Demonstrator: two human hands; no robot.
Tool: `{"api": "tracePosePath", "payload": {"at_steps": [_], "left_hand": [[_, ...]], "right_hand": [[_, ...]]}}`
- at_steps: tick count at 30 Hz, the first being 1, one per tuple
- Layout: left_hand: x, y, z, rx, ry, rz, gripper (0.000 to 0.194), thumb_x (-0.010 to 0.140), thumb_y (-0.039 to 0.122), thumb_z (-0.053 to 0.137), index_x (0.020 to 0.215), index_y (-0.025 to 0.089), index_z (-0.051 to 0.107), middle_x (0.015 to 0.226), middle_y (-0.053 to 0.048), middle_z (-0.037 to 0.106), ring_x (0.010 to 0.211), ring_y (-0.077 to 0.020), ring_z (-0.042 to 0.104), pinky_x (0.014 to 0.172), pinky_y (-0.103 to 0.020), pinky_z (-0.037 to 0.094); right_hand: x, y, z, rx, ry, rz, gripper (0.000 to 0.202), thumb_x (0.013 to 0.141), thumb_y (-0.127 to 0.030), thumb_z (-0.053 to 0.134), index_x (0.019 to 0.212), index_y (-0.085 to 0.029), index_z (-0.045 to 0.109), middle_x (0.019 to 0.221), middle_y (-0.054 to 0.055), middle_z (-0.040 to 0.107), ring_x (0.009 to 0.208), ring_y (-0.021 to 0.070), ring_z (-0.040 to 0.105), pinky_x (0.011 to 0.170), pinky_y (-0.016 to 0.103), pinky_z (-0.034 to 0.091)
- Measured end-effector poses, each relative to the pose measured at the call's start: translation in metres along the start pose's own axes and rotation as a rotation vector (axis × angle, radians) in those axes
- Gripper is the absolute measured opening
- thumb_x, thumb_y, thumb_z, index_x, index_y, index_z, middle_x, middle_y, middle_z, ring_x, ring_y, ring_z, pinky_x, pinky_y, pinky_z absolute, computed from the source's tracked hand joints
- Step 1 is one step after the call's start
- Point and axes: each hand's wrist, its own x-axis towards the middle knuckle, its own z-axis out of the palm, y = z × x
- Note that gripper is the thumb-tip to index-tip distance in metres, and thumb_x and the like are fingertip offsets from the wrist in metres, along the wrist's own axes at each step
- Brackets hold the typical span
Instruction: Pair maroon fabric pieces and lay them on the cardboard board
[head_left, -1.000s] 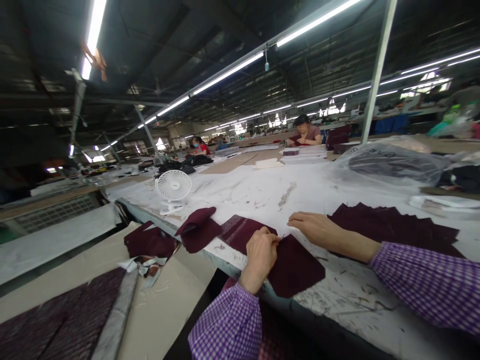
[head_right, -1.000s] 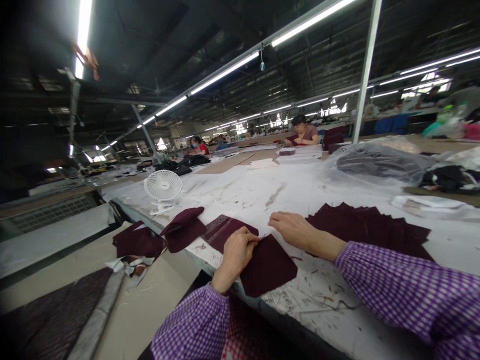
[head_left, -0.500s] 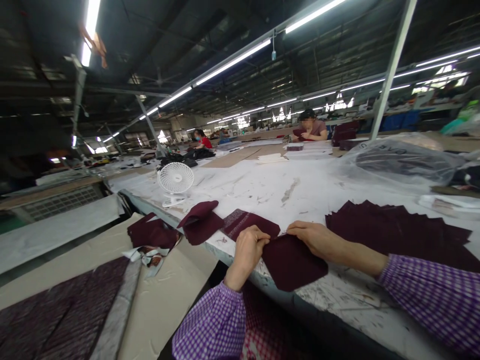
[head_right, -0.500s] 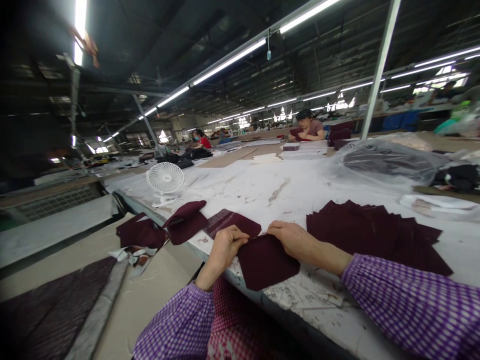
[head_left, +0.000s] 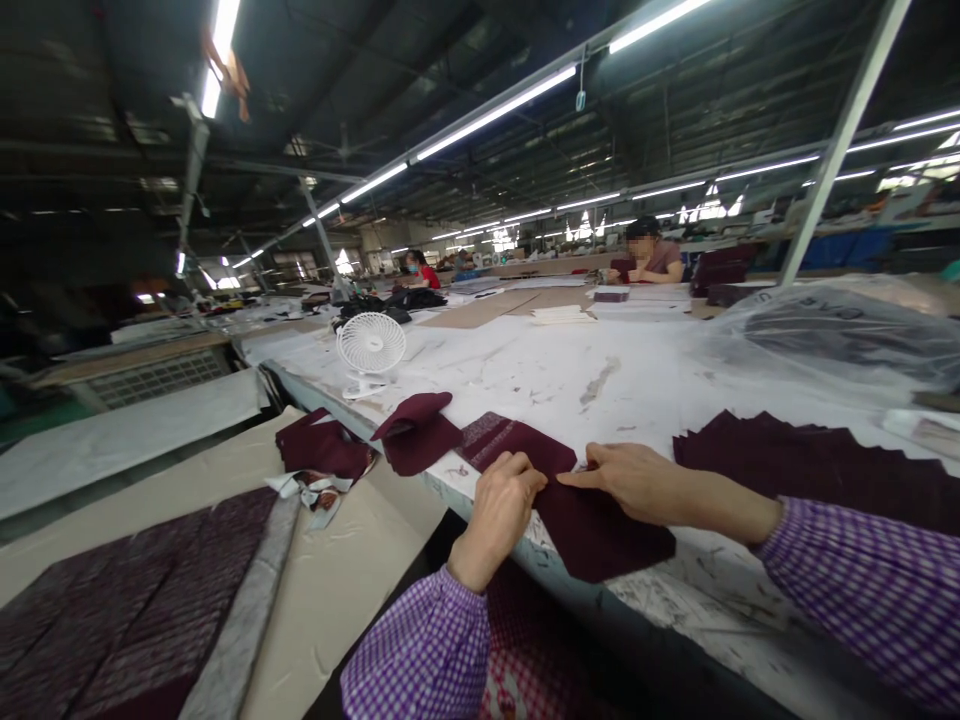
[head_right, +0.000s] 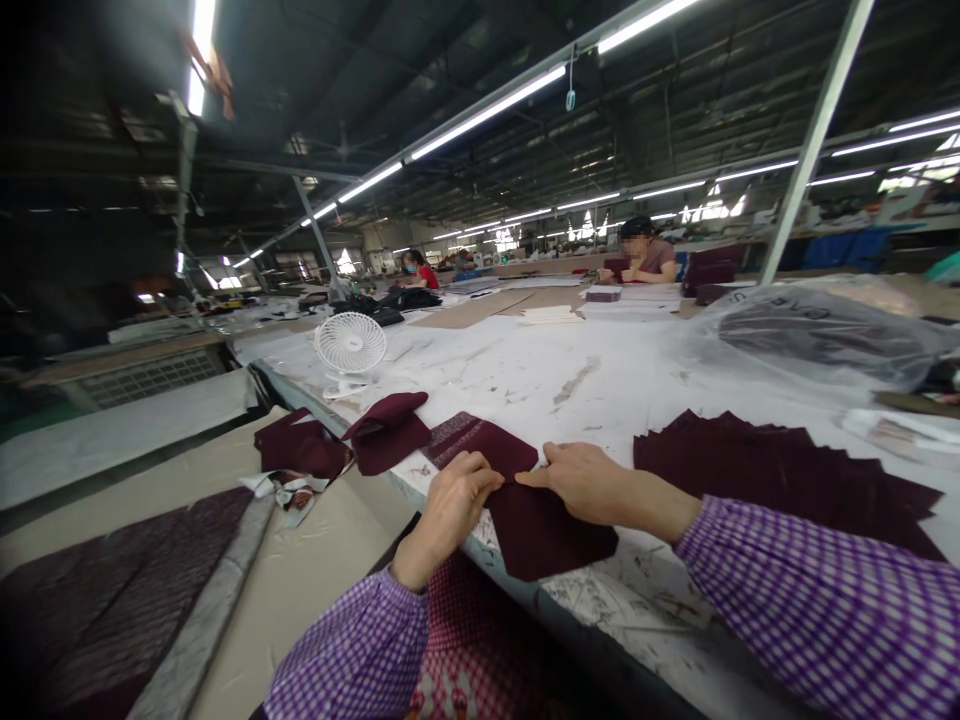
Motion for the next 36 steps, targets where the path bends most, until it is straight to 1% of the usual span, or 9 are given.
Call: {"api": "tracePosePath", "payload": {"at_steps": [8, 12, 14, 20, 24, 27, 30, 33, 36], "left_hand": [[-0.005, -0.017, 0.001, -0.294, 0.068, -0.045, 0.018, 0.084, 0.011, 0.053, 0.080, 0.018, 0.068, 0.085, -0.003, 0.062, 0.083, -0.0148, 0.056, 0.078, -0.026, 0.044], [-0.005, -0.021, -0.004, -0.456, 0.100, -0.143, 0.014, 0.081, 0.010, 0.055, 0.086, 0.017, 0.065, 0.083, -0.001, 0.062, 0.077, -0.0125, 0.058, 0.071, -0.023, 0.045], [-0.004, -0.019, -0.005, -0.461, 0.089, -0.158, 0.016, 0.079, 0.009, 0.056, 0.089, 0.017, 0.065, 0.082, -0.001, 0.062, 0.074, -0.0122, 0.058, 0.068, -0.023, 0.044], [-0.005, -0.018, -0.004, -0.415, 0.069, -0.057, 0.020, 0.076, 0.002, 0.050, 0.073, 0.017, 0.063, 0.081, -0.002, 0.060, 0.080, -0.0141, 0.056, 0.075, -0.025, 0.043], [-0.006, -0.027, 0.002, -0.561, 0.159, -0.213, 0.016, 0.079, 0.006, 0.048, 0.081, 0.017, 0.060, 0.081, -0.001, 0.060, 0.076, -0.0136, 0.056, 0.070, -0.025, 0.044], [-0.005, -0.028, 0.004, -0.545, 0.159, -0.250, 0.013, 0.080, 0.012, 0.054, 0.089, 0.017, 0.060, 0.085, -0.002, 0.060, 0.078, -0.0145, 0.055, 0.071, -0.027, 0.044], [-0.005, -0.021, -0.002, -0.391, 0.066, -0.177, 0.020, 0.073, 0.025, 0.069, 0.090, 0.019, 0.063, 0.089, -0.003, 0.059, 0.085, -0.0181, 0.053, 0.075, -0.030, 0.044], [-0.007, -0.010, -0.009, -0.255, 0.012, -0.124, 0.034, 0.068, 0.038, 0.075, 0.093, 0.019, 0.063, 0.093, -0.004, 0.058, 0.090, -0.0208, 0.052, 0.085, -0.036, 0.041], [-0.008, -0.001, -0.011, -0.151, 0.013, -0.116, 0.025, 0.073, 0.036, 0.071, 0.090, 0.019, 0.064, 0.092, -0.004, 0.059, 0.089, -0.0214, 0.051, 0.085, -0.037, 0.040]], "right_hand": [[0.012, -0.004, -0.010, -0.095, -0.002, -0.124, 0.061, 0.078, -0.005, 0.043, 0.132, -0.034, 0.051, 0.084, 0.011, 0.064, 0.060, 0.0152, 0.056, 0.055, 0.026, 0.033], [0.014, -0.003, -0.014, -0.089, -0.038, -0.129, 0.064, 0.077, -0.003, 0.043, 0.132, -0.034, 0.051, 0.086, 0.012, 0.066, 0.061, 0.0162, 0.057, 0.053, 0.027, 0.032], [0.014, -0.004, -0.017, -0.080, -0.042, -0.133, 0.064, 0.076, -0.003, 0.044, 0.132, -0.034, 0.051, 0.086, 0.012, 0.066, 0.061, 0.0165, 0.058, 0.053, 0.027, 0.032], [0.018, -0.009, -0.020, -0.130, -0.010, -0.206, 0.064, 0.077, -0.001, 0.045, 0.132, -0.033, 0.051, 0.077, 0.007, 0.066, 0.059, 0.0147, 0.055, 0.052, 0.026, 0.030], [0.019, -0.013, -0.011, -0.166, 0.076, -0.251, 0.065, 0.080, -0.001, 0.042, 0.136, -0.034, 0.044, 0.078, 0.007, 0.064, 0.059, 0.0146, 0.054, 0.052, 0.025, 0.030], [0.018, -0.008, 0.001, -0.040, 0.121, -0.161, 0.057, 0.084, -0.009, 0.045, 0.135, -0.034, 0.044, 0.096, 0.010, 0.063, 0.073, 0.0179, 0.059, 0.059, 0.026, 0.037], [0.017, 0.005, 0.007, 0.260, 0.036, -0.006, 0.042, 0.082, -0.021, 0.053, 0.124, -0.024, 0.054, 0.100, 0.009, 0.064, 0.084, 0.0212, 0.060, 0.068, 0.029, 0.041], [0.005, 0.024, -0.007, 0.481, -0.051, 0.039, 0.019, 0.081, -0.026, 0.051, 0.093, -0.018, 0.063, 0.084, 0.005, 0.065, 0.076, 0.0193, 0.059, 0.066, 0.028, 0.042], [-0.027, 0.059, -0.029, 0.632, -0.052, 0.096, 0.024, 0.082, -0.038, 0.050, 0.075, -0.018, 0.061, 0.074, 0.005, 0.063, 0.067, 0.0175, 0.055, 0.060, 0.028, 0.041]]}}
